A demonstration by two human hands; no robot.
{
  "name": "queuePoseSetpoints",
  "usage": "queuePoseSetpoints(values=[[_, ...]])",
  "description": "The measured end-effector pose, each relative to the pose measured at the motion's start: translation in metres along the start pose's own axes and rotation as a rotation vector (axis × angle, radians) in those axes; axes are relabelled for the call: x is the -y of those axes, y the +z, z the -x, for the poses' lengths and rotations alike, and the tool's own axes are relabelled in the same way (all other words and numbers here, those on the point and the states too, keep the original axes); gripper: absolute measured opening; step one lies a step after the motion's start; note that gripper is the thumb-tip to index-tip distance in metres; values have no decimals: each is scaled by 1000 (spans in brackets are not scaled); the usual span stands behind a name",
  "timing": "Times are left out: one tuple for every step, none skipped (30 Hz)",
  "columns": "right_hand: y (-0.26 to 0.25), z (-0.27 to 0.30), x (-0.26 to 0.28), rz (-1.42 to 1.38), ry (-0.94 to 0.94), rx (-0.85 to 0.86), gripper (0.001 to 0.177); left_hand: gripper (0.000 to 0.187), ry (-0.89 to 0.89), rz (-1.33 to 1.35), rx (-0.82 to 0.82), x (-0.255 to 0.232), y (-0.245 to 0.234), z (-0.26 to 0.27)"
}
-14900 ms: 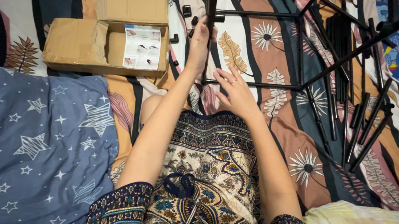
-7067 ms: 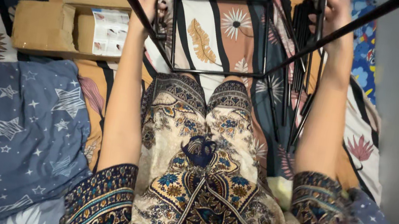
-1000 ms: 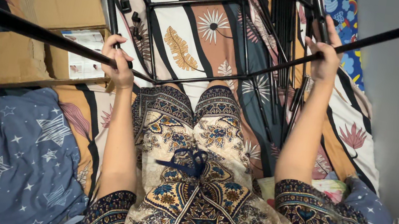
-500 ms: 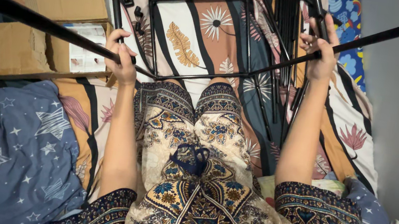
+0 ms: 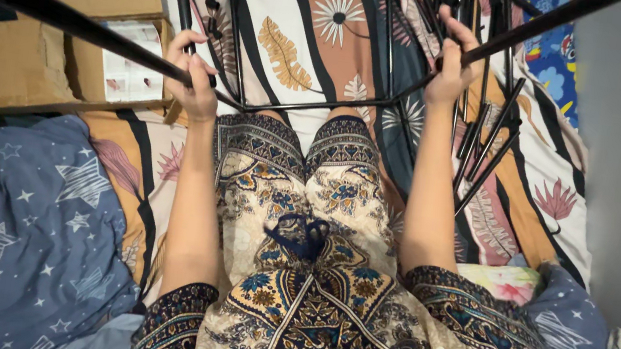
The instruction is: The person assembles a metal rack by hand while sitting on a bed, connecting several long black rods to a central rectangular frame and then attaching small plastic caps to the ends of the rods.
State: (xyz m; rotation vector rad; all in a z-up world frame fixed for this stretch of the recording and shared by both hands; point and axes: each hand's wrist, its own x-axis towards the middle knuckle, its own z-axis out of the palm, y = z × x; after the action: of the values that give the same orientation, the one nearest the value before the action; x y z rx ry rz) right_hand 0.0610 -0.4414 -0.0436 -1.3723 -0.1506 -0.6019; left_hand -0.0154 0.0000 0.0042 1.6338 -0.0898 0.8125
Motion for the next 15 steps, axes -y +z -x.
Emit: queuePoseSetpoints(values=[[2,1,-4,-17,-15,6,30,30,28,-3,6,0,1,-1],[3,2,-6,-35,-10,-1,30,30,58,-4,15,-2,1,-1],[4,2,-5,-54,-5,-9,30,30,75,-5,22,-4,-2,-1],[3,-1,-2,-70,-6,-18,31,30,94,1,29,-4,-1,-1],[2,-4,3,-85,-7,-27,32,30,113,6,36,-5,-1,-2],[3,-6,9,-102,-5,-36,34,30,105,4,43,-5,-2,-1],[3,-7,15,-119,-4,-45,35,29,98,1,51,-4,-5,-1],[2,-6,20,-151,-28,-19,42,29,90,-3,54,-3,-7,0],[-1,-2,22,-184,-52,7,49,27,83,-4,41,0,-9,-2],[-6,5,20,-216,-70,35,56,26,71,-8,29,2,-11,-2],[-12,14,11,-204,-64,29,57,25,58,-12,17,4,-13,-1],[-18,24,-3,-193,-63,29,60,20,-53,52,-38,6,-12,2],[-26,33,-20,-183,-63,30,64,18,-165,116,-91,7,-11,5],[-32,43,-40,-102,-16,-19,48,20,-276,178,-143,9,-11,8],[-36,51,-59,-22,32,-66,35,23,-208,168,-168,13,-10,8]])
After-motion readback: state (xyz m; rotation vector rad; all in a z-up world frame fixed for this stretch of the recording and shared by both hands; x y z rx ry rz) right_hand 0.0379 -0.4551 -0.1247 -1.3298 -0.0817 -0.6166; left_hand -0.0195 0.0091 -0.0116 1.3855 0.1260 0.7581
